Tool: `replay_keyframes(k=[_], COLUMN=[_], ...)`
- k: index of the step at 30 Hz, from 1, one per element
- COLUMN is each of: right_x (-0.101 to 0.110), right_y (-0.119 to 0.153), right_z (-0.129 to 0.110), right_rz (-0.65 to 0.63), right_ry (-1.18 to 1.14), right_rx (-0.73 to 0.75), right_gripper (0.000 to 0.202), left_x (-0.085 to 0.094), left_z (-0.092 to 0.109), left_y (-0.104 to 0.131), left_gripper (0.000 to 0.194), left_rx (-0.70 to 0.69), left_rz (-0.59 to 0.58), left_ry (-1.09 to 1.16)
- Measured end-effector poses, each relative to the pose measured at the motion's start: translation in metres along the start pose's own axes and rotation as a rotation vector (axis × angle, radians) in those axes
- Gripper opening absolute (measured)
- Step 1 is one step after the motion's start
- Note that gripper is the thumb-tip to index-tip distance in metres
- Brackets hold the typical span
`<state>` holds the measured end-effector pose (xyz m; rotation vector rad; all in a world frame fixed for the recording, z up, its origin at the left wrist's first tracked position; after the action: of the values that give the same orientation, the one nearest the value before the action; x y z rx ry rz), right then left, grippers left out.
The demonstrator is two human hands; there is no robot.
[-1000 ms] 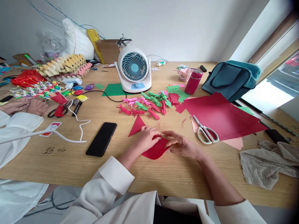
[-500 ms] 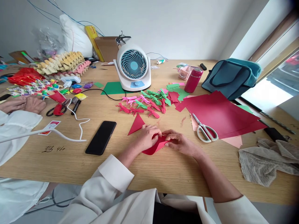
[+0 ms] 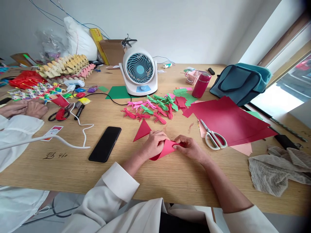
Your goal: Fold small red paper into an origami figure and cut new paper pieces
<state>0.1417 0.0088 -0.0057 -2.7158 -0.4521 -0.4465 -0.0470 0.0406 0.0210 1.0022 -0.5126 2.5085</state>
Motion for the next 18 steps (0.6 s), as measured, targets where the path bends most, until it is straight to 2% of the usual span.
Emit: replay_keyframes(k=[5,13,18], right_x=[0.005,0.006,0.007], right_y=[-0.002,-0.002,-0.002], right_z=[-0.006,-0.016,-0.014], right_rz=[0.034,0.028,0.049], right_ry=[0.047,0.07,0.06], right_rx=[0.02,0.074,0.069], right_gripper=[0.029,0.023,0.026], left_x=[0.007,0.005,0.005], left_z=[0.004,0.004,0.002], left_y=[0.0,-0.001,-0.002], left_gripper=[0.032,0.019,0.018], left_rx=[0.003,-0.011,0.001], left_rz=[-0.024,0.069,0.097], left_ry=[0.103,0.129,0.158])
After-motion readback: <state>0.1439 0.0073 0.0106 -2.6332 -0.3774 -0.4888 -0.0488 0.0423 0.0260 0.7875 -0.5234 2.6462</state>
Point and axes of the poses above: each hand's wrist, its own y-axis away from the middle knuckle, its own x-axis out of the back of the hand, z = x × y, the point moved 3 cm from there along -y, towards the middle knuckle, and after that the axes turned 12 degrees about x, right-handed, at the moved point
